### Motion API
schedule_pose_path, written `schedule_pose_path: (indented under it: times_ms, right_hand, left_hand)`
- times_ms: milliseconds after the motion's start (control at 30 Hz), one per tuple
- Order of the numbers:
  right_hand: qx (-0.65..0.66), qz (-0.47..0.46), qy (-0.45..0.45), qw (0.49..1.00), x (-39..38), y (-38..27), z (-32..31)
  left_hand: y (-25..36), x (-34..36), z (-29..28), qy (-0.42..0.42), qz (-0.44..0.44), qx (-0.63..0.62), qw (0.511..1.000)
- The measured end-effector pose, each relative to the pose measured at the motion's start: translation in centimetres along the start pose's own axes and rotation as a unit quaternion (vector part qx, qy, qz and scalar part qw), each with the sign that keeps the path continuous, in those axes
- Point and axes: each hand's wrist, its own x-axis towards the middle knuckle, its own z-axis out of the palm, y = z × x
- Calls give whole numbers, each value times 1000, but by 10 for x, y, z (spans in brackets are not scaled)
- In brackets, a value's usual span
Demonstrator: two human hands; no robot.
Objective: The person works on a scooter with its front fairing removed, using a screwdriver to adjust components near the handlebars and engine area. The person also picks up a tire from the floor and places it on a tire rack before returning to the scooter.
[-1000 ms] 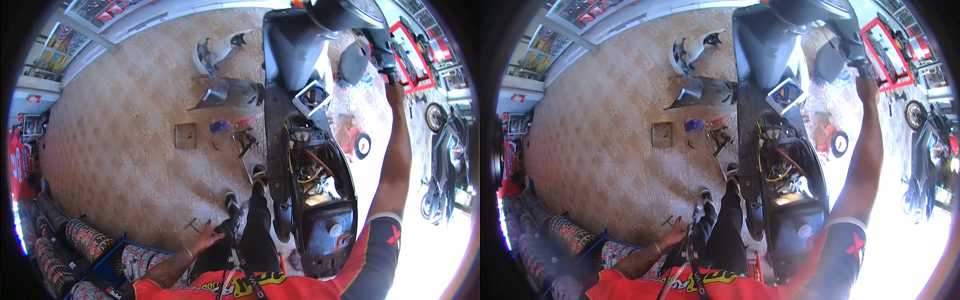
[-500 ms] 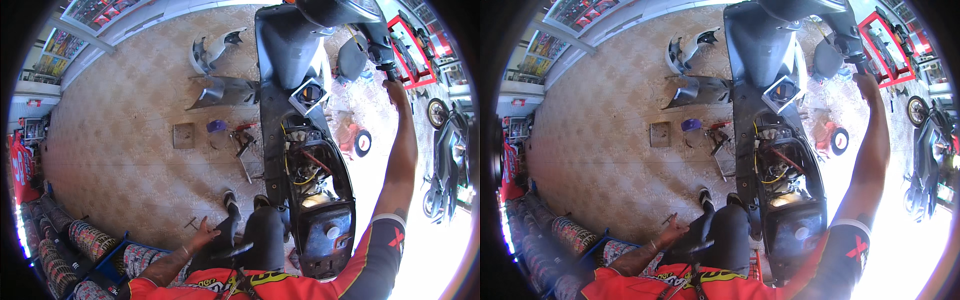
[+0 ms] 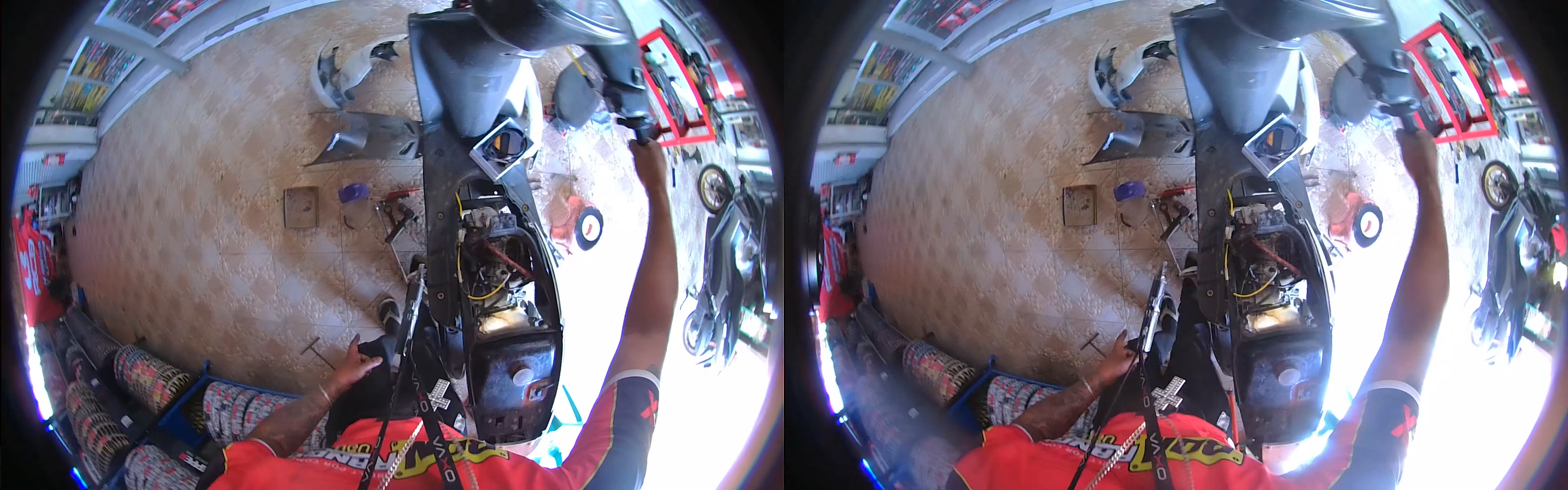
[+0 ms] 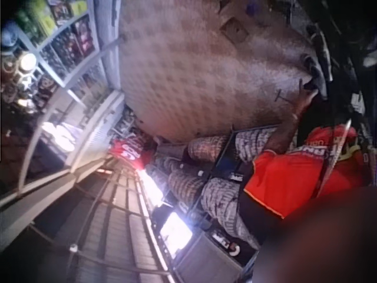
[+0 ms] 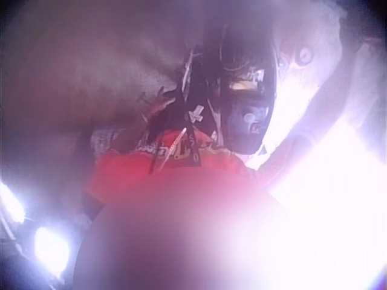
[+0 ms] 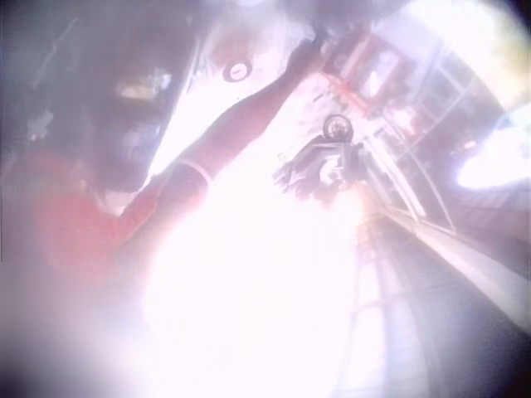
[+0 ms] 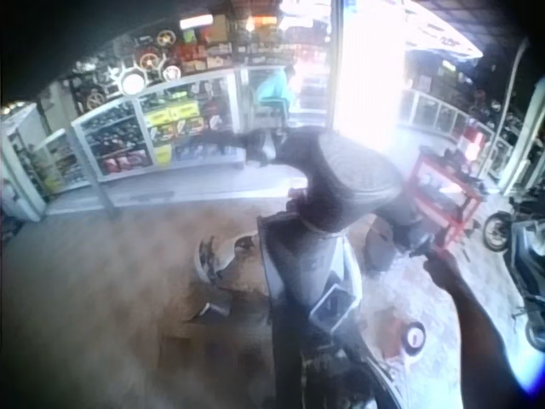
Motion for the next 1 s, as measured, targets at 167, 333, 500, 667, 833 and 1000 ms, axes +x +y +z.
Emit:
schedule_pose_path:
  times_ms: [167, 333, 500, 667, 833, 1000]
  right_hand:
    - [-41, 42, -22, 998, -5, 2, 20]
    - [-175, -15, 138, 975, 20, 9, 53]
    - [-28, -59, 14, 998, 36, 34, 49]
    - [-4, -68, 28, 997, 30, 27, 44]
    - [52, -8, -31, 998, 19, 13, 37]
    - [13, -41, -2, 999, 13, 4, 33]
  left_hand:
    - [-46, 20, 1, 3, 16, 68, 998]
    - [-86, -10, -8, 31, 40, -26, 998]
    - [-82, -27, -13, 23, -20, -49, 998]
    - [-67, -23, 0, 12, -11, -26, 1000]
    - [-64, 0, 8, -17, 1, -27, 999]
    - [-57, 9, 22, -17, 53, -58, 997]
